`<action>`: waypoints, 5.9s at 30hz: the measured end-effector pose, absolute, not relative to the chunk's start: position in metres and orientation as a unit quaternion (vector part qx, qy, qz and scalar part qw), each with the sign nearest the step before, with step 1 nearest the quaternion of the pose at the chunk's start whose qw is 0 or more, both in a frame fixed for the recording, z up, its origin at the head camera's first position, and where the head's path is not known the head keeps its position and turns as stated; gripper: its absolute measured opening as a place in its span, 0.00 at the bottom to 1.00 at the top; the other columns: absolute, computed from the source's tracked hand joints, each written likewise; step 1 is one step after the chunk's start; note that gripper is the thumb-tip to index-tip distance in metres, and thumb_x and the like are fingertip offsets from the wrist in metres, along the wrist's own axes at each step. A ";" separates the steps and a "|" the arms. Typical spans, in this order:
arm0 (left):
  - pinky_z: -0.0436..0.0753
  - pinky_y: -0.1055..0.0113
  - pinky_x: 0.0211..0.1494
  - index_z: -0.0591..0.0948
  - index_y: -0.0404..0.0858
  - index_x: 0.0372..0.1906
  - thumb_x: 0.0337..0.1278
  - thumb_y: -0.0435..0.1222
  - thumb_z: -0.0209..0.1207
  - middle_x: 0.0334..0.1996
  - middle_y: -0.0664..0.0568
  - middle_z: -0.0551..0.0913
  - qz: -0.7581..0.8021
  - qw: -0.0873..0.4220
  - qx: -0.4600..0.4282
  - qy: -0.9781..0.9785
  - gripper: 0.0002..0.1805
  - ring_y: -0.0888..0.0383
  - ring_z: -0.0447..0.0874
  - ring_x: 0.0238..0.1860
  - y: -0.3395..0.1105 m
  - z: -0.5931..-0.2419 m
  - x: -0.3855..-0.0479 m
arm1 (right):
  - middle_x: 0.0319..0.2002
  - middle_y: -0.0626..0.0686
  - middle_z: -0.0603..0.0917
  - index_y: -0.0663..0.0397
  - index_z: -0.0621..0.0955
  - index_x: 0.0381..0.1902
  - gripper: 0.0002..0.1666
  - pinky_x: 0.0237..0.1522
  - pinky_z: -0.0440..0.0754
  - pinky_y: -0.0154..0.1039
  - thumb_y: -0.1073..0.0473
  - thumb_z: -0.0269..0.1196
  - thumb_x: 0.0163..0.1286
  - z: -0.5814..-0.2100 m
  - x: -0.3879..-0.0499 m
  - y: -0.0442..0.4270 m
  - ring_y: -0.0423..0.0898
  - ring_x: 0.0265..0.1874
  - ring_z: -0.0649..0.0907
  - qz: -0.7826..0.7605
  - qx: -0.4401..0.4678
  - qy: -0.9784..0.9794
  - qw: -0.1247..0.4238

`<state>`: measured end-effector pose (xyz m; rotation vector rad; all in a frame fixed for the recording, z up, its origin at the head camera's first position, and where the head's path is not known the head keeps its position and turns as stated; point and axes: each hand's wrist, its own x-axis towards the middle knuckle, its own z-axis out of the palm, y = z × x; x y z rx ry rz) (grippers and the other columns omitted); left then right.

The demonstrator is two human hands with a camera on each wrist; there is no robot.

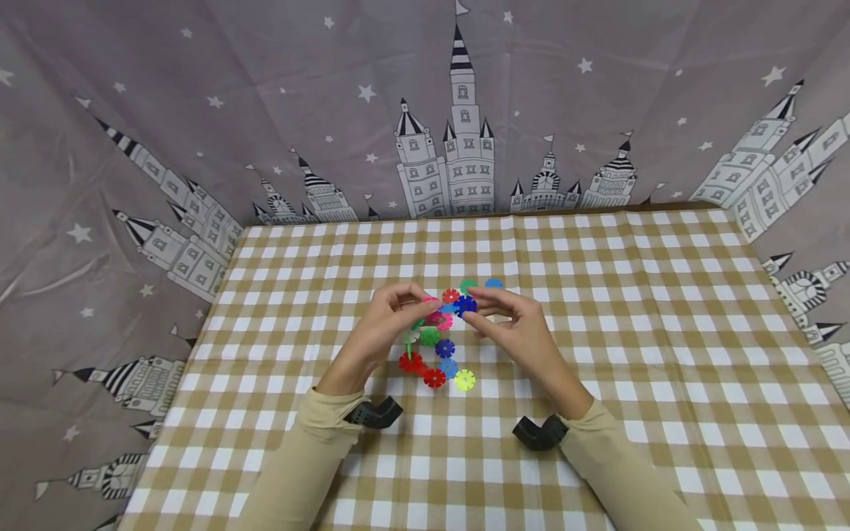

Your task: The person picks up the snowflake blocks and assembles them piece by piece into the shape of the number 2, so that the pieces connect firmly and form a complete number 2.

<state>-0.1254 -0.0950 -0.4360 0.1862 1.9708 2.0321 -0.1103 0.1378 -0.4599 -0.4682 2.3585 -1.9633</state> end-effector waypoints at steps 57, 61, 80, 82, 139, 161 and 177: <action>0.83 0.73 0.42 0.87 0.37 0.35 0.65 0.30 0.66 0.30 0.61 0.90 0.700 0.167 0.070 0.691 0.02 0.64 0.85 0.34 -0.104 -0.440 -0.134 | 0.47 0.39 0.89 0.70 0.84 0.43 0.06 0.35 0.91 0.44 0.71 0.67 0.69 -0.462 -0.119 0.156 0.39 0.40 0.90 -0.668 -0.201 0.715 0.051; 0.84 0.71 0.41 0.86 0.35 0.40 0.65 0.33 0.66 0.35 0.58 0.89 0.682 0.210 0.064 0.698 0.05 0.63 0.86 0.34 -0.102 -0.439 -0.132 | 0.41 0.37 0.89 0.73 0.84 0.44 0.09 0.35 0.90 0.43 0.71 0.68 0.68 -0.461 -0.117 0.153 0.39 0.34 0.91 -0.661 -0.182 0.726 0.052; 0.82 0.69 0.45 0.88 0.35 0.42 0.70 0.38 0.63 0.42 0.50 0.88 0.598 0.251 0.147 0.747 0.10 0.59 0.85 0.40 -0.098 -0.440 -0.128 | 0.42 0.50 0.89 0.65 0.86 0.45 0.09 0.33 0.91 0.45 0.64 0.68 0.71 -0.455 -0.111 0.143 0.42 0.38 0.90 -0.640 -0.170 0.735 0.144; 0.83 0.69 0.44 0.87 0.33 0.44 0.71 0.37 0.63 0.40 0.50 0.88 0.603 0.251 0.138 0.744 0.10 0.60 0.86 0.38 -0.098 -0.440 -0.128 | 0.42 0.51 0.89 0.63 0.87 0.46 0.09 0.33 0.90 0.44 0.63 0.68 0.72 -0.455 -0.112 0.144 0.44 0.38 0.89 -0.635 -0.171 0.743 0.129; 0.86 0.71 0.40 0.84 0.28 0.37 0.69 0.30 0.62 0.31 0.55 0.87 0.698 0.224 0.111 0.671 0.07 0.62 0.87 0.32 -0.090 -0.430 -0.119 | 0.34 0.61 0.92 0.63 0.88 0.35 0.14 0.41 0.88 0.28 0.82 0.73 0.53 -0.460 -0.106 0.136 0.29 0.41 0.88 -0.553 -0.321 0.749 -0.172; 0.83 0.71 0.40 0.86 0.45 0.27 0.69 0.30 0.61 0.29 0.57 0.86 0.718 0.177 0.083 0.668 0.13 0.63 0.84 0.31 -0.110 -0.428 -0.129 | 0.42 0.50 0.90 0.54 0.88 0.46 0.11 0.37 0.85 0.33 0.62 0.73 0.65 -0.486 -0.117 0.127 0.34 0.31 0.82 -0.392 -0.315 0.845 0.179; 0.89 0.72 0.38 0.84 0.39 0.32 0.69 0.26 0.59 0.35 0.49 0.84 0.761 0.220 0.038 0.609 0.10 0.61 0.87 0.31 -0.113 -0.426 -0.132 | 0.37 0.45 0.84 0.50 0.89 0.45 0.18 0.28 0.74 0.28 0.71 0.67 0.58 -0.495 -0.109 0.114 0.35 0.26 0.74 -0.321 -0.324 0.876 0.159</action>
